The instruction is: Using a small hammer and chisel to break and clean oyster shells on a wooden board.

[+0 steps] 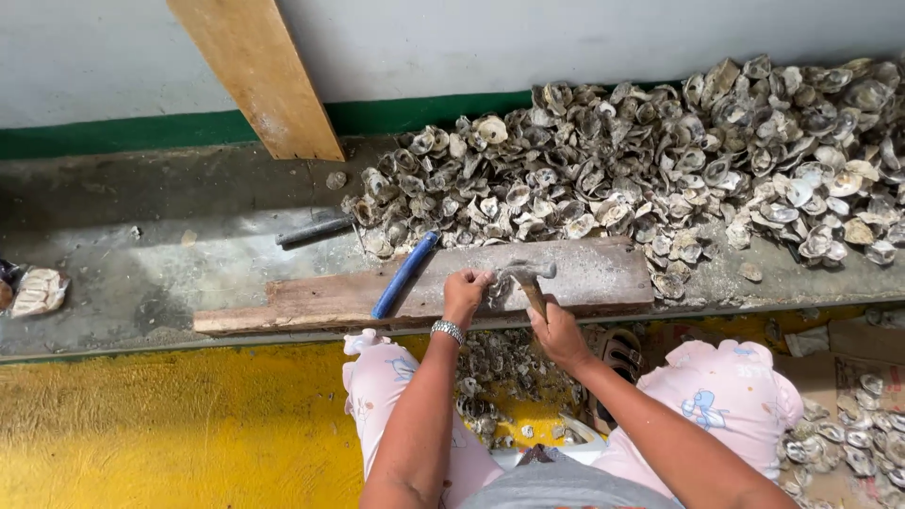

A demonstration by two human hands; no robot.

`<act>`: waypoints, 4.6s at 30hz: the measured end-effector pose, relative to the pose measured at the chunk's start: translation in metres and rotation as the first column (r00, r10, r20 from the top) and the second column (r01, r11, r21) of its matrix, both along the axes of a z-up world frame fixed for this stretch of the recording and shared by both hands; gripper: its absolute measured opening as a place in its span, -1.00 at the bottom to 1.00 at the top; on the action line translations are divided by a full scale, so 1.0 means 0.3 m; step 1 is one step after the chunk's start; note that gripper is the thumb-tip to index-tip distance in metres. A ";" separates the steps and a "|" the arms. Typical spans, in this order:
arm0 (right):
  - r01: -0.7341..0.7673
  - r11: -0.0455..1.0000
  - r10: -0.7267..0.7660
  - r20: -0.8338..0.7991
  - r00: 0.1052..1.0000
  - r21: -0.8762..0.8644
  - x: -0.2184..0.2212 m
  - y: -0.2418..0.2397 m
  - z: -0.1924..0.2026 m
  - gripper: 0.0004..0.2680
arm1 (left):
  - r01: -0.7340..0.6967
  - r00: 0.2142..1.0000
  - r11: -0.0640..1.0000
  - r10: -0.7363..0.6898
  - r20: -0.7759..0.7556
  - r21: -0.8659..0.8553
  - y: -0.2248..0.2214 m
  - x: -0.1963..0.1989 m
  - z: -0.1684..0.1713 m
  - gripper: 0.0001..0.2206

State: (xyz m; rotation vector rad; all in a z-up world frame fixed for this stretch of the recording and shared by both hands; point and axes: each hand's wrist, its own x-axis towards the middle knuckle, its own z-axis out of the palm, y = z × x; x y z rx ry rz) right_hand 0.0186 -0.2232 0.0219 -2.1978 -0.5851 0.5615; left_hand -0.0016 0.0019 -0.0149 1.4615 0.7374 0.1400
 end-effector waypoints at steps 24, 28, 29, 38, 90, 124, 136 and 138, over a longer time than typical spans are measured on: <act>0.144 0.986 -0.152 0.098 0.983 0.085 0.139 -0.175 0.223 -0.78 | 0.446 0.844 0.400 -0.485 -0.228 0.800 -0.206 -0.230 0.219 -0.94; 0.152 0.988 -0.152 0.002 0.988 -0.001 0.085 -0.195 0.317 -0.78 | 0.184 0.893 0.182 -0.441 -0.087 0.966 -0.143 -0.090 0.104 -0.96; 0.139 0.988 -0.142 -0.037 0.989 -0.072 0.063 -0.212 0.352 -0.77 | 0.274 0.877 0.096 -0.434 -0.208 0.957 -0.138 -0.113 0.167 -0.97; 0.237 0.969 -0.206 -0.313 0.927 0.063 0.038 -0.388 0.322 -0.76 | 0.238 0.794 -0.116 -0.549 -0.262 0.964 -0.165 -0.241 0.167 -0.77; 0.240 0.970 -0.193 -0.523 0.830 0.023 -0.001 -0.215 0.188 -0.86 | -0.120 0.990 0.976 0.131 -0.048 0.181 -0.034 -0.330 0.166 -0.77; -0.029 0.994 -0.018 0.435 0.900 0.103 -0.283 -0.179 0.588 -0.69 | 0.203 0.973 0.879 -0.133 -0.187 0.432 -0.240 -0.549 0.267 -0.68; -0.082 0.945 0.189 0.323 0.927 -0.317 -0.143 -0.120 0.372 -0.78 | 0.173 0.983 0.796 -0.106 -0.147 0.580 -0.251 -0.546 0.221 -0.68; 0.050 0.970 -0.011 0.162 0.987 -0.237 -0.078 -0.113 0.369 -0.80 | 0.140 0.990 0.799 -0.126 -0.065 0.585 -0.255 -0.551 0.151 -0.69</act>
